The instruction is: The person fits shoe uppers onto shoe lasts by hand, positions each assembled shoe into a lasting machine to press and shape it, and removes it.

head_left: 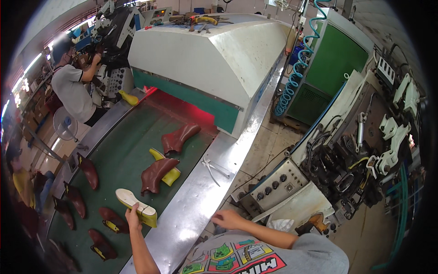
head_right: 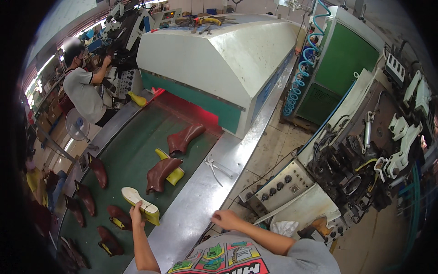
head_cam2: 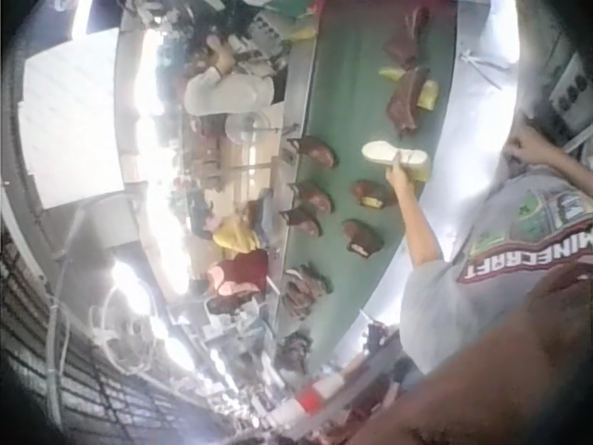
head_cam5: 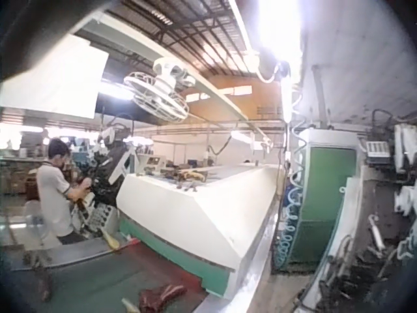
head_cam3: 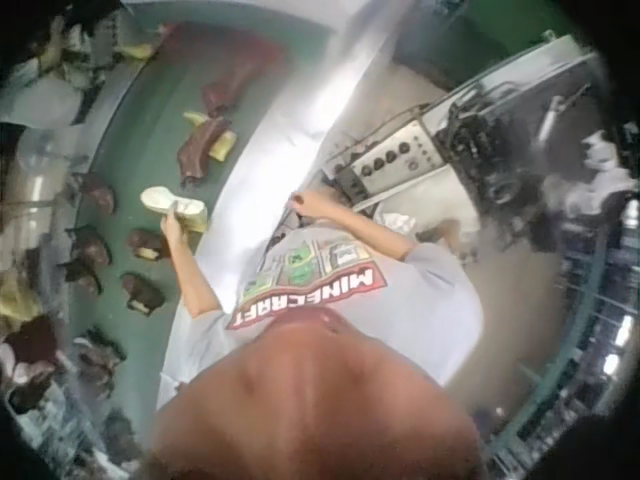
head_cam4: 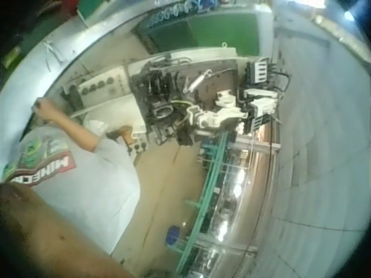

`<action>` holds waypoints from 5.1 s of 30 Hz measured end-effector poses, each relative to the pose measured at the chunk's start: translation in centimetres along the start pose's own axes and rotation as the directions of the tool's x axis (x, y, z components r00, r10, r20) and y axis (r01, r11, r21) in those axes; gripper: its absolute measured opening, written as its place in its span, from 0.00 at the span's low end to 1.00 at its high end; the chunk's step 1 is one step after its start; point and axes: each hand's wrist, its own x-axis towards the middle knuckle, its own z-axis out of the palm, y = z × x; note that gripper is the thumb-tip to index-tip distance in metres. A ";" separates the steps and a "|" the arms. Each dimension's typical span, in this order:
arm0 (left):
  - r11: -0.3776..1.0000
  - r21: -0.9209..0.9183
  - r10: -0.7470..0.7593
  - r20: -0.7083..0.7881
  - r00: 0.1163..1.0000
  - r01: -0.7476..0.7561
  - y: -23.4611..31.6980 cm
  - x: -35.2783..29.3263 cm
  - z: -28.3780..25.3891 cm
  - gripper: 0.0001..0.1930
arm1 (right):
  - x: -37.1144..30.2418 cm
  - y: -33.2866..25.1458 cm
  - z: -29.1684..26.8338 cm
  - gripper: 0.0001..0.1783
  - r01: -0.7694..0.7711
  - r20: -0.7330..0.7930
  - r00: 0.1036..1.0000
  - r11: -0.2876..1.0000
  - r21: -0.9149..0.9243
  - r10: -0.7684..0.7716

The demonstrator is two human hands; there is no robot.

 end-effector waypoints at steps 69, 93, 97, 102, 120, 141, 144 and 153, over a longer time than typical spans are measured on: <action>0.293 -0.955 0.803 0.269 0.531 0.041 12.8 -26.5 3.1 0.37 | -3.6 -18.7 -1.1 0.10 -0.055 0.373 0.901 0.794 0.605 -0.222; 0.885 -0.465 -0.011 -0.106 0.994 -0.040 7.7 -20.5 7.4 0.24 | -2.3 -11.1 3.2 0.33 -0.516 0.541 0.838 0.428 0.742 0.071; 0.989 -0.148 -0.025 -0.025 0.999 0.021 -1.9 -14.5 11.5 0.28 | 0.2 -5.4 5.2 0.30 -0.620 0.540 0.785 0.385 0.684 0.305; 0.950 0.312 -0.044 0.183 0.982 -0.016 -10.2 -8.7 14.6 0.33 | 1.8 2.8 6.8 0.24 -0.644 0.447 0.696 0.212 0.735 0.563; -0.127 0.784 0.178 0.620 0.764 -0.607 7.3 3.7 22.4 0.15 | 1.7 8.9 4.0 0.36 -0.652 0.284 0.683 0.386 0.652 0.673; 0.877 -0.425 0.099 0.614 0.783 0.222 5.7 -22.2 1.6 0.20 | -8.3 -8.1 4.9 0.33 -0.207 0.265 0.962 -0.457 0.865 0.065; 0.859 -0.213 -0.132 0.788 0.602 0.466 2.8 -21.6 -1.4 0.23 | -12.0 -2.7 7.7 0.26 -0.131 0.167 0.965 -0.180 0.975 0.204; 0.893 0.440 -0.374 0.842 0.389 -0.092 4.6 -20.2 7.6 0.21 | -15.5 5.6 11.2 0.33 -0.028 0.177 0.925 -0.406 0.914 0.336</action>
